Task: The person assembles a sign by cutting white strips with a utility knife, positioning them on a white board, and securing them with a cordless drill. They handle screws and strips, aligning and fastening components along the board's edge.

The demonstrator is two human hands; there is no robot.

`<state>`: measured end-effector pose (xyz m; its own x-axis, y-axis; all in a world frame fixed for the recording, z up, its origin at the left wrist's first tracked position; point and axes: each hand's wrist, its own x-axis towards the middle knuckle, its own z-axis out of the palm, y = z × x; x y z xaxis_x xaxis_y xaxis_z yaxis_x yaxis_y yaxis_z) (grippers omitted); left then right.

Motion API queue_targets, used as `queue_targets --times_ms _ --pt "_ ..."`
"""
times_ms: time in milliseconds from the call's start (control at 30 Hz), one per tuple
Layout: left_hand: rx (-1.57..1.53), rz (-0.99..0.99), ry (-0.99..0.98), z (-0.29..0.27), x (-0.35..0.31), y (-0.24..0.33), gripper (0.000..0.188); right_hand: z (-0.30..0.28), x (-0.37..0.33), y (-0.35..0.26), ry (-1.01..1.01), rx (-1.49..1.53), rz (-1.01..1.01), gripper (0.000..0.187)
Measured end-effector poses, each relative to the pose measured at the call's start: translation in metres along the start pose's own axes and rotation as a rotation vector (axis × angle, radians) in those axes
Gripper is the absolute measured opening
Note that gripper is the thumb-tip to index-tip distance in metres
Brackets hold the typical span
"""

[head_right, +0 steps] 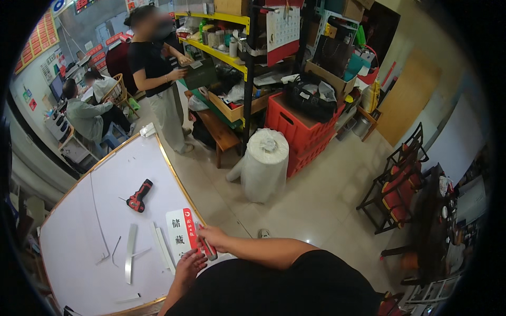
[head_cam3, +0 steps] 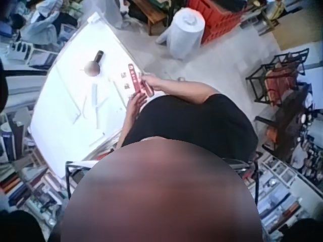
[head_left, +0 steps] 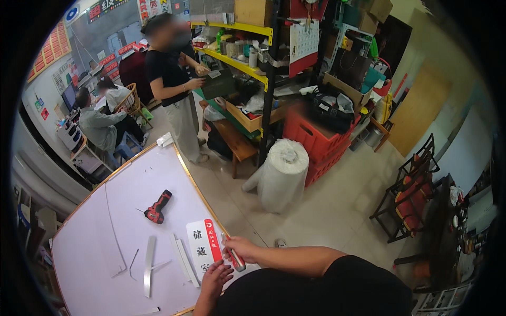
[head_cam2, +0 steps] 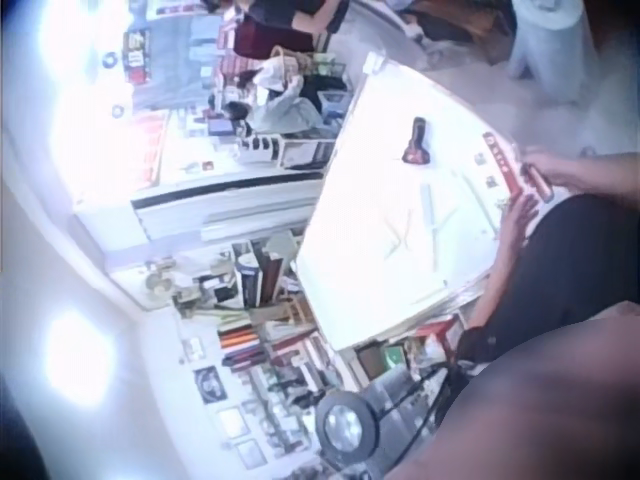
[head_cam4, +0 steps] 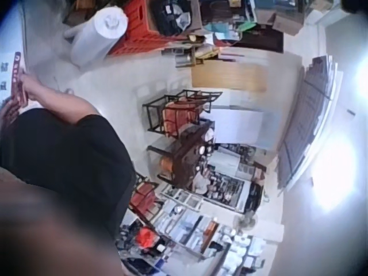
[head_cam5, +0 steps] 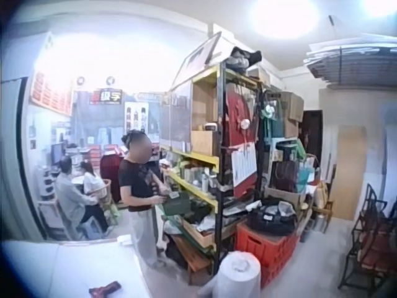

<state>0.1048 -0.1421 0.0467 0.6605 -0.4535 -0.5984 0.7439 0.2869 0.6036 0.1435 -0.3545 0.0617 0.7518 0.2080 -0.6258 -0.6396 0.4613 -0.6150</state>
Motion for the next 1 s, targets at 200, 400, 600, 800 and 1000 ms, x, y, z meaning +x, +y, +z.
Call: queue_targets --times_ms 200,400,600,800,1000 --pt "-0.123 0.087 0.273 0.041 0.038 -0.018 0.035 -0.139 -0.023 -0.071 -0.04 0.199 -0.045 0.018" --pt "-0.18 0.048 0.439 0.097 0.077 -0.051 0.037 -0.269 -0.056 -0.15 0.011 0.192 -0.059 0.027" --pt "-0.157 0.118 0.383 0.124 0.086 -0.053 0.039 -0.281 -0.065 -0.188 -0.099 0.087 -0.03 0.032" --pt "-0.023 0.209 0.35 0.162 0.096 -0.026 0.044 -0.225 -0.064 -0.213 -0.28 -0.081 -0.083 0.042" --pt "0.107 0.342 0.17 0.232 0.102 0.026 0.046 -0.193 -0.064 -0.249 -0.39 -0.127 -0.137 0.039"
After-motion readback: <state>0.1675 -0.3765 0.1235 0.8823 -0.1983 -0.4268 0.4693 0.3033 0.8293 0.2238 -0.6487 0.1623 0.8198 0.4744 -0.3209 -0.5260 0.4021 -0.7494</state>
